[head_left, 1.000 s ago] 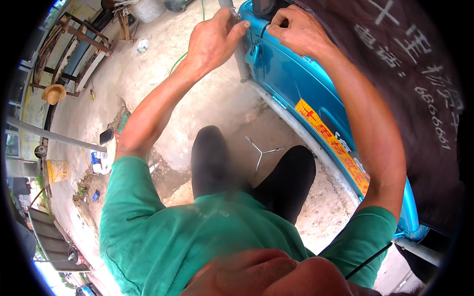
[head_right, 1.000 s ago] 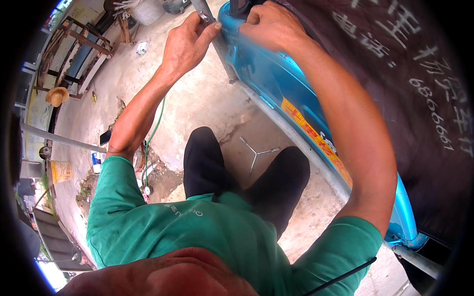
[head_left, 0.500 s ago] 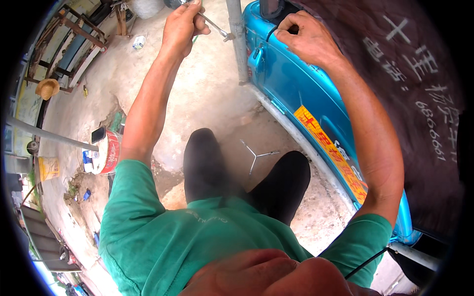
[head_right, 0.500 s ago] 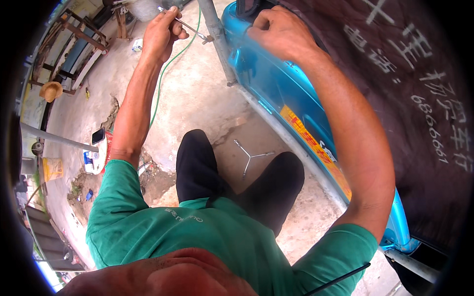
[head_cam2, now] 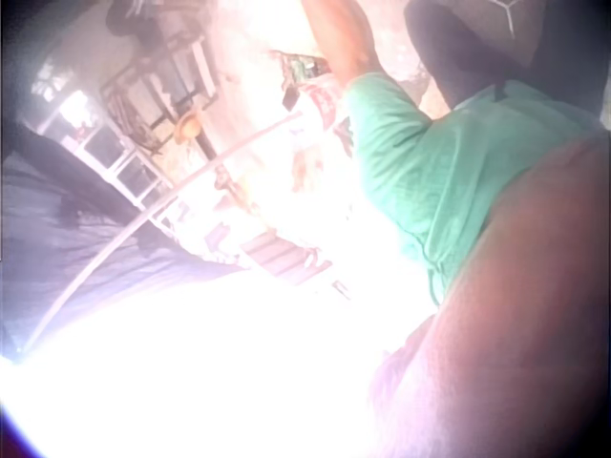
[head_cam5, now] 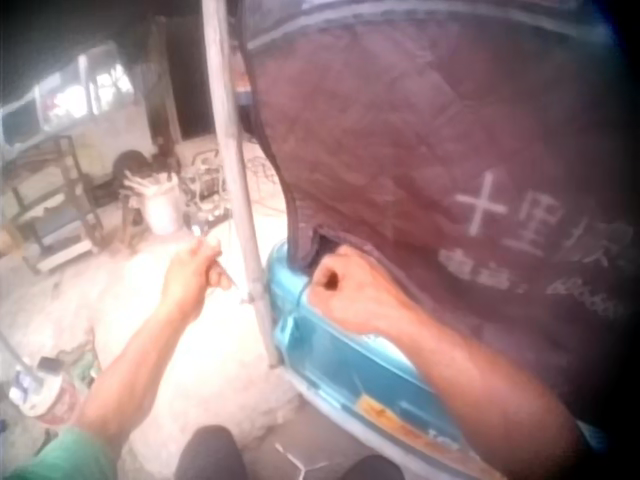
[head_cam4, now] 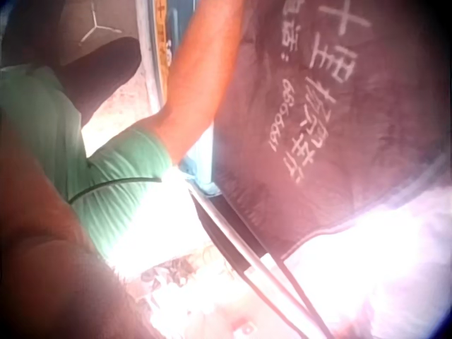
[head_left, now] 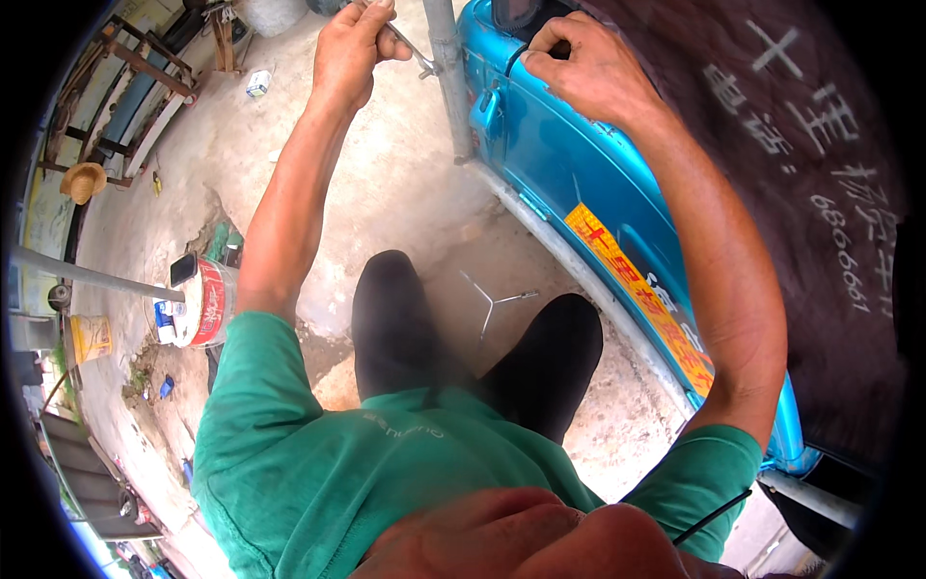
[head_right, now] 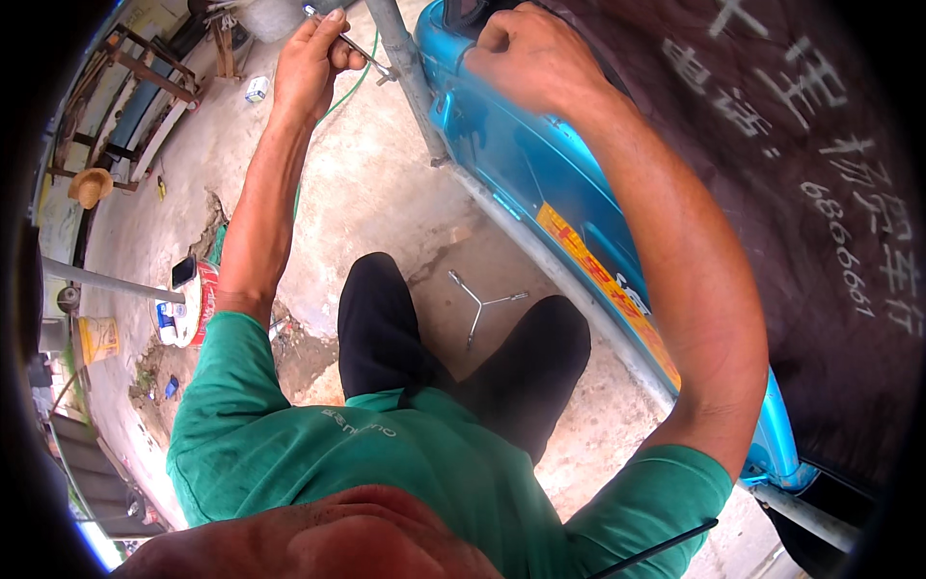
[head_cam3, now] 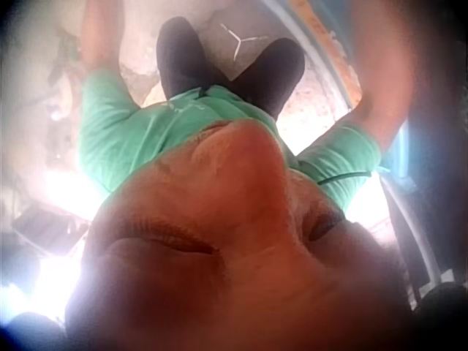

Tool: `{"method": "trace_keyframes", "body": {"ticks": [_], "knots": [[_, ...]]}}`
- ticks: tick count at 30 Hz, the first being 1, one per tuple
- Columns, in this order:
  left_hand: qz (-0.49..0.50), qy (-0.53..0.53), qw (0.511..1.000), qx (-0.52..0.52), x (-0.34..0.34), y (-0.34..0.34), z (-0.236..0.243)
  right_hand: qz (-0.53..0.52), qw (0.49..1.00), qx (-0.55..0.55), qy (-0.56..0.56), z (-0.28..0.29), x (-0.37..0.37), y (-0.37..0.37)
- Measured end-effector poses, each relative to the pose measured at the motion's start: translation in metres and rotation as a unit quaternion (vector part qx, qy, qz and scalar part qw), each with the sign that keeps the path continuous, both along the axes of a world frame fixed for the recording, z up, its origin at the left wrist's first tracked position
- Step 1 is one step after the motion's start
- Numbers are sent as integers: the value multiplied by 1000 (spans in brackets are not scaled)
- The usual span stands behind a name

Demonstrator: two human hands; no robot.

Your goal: The person uses a wrench to loosen a bolt on a metal bracket attached to a turquoise vehicle and then removes the bolt by hand.

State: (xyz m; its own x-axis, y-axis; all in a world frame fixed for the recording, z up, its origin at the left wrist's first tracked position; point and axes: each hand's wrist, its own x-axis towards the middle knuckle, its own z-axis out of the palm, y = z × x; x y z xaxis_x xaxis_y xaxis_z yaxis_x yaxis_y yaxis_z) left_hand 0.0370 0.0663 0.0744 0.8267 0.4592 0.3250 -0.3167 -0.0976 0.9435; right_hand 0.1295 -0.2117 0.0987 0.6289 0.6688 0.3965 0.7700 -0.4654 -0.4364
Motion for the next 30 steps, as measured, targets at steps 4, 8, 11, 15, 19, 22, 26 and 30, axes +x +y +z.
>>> {"method": "trace_keyframes", "body": {"ticks": [4,8,11,15,19,22,26,30], "knots": [[26,23,999,-3,1,3,4,-28,996,27,77,19,-10,4],[68,49,996,29,-3,-14,14,-25,997,14,68,16,-6,5],[113,73,982,135,-16,-41,22,-38,996,25,80,16,-10,7],[143,106,914,364,-45,-86,26,-20,991,11,131,36,-22,-1],[113,116,903,397,-49,-92,22,-45,992,-12,116,38,-22,-1],[94,95,903,408,-48,-85,22,-33,992,13,123,33,-18,0],[126,72,892,428,-48,-71,34,-30,996,2,81,29,-16,0],[138,-13,948,287,-41,-43,41,-26,997,2,68,22,-13,1]]}}
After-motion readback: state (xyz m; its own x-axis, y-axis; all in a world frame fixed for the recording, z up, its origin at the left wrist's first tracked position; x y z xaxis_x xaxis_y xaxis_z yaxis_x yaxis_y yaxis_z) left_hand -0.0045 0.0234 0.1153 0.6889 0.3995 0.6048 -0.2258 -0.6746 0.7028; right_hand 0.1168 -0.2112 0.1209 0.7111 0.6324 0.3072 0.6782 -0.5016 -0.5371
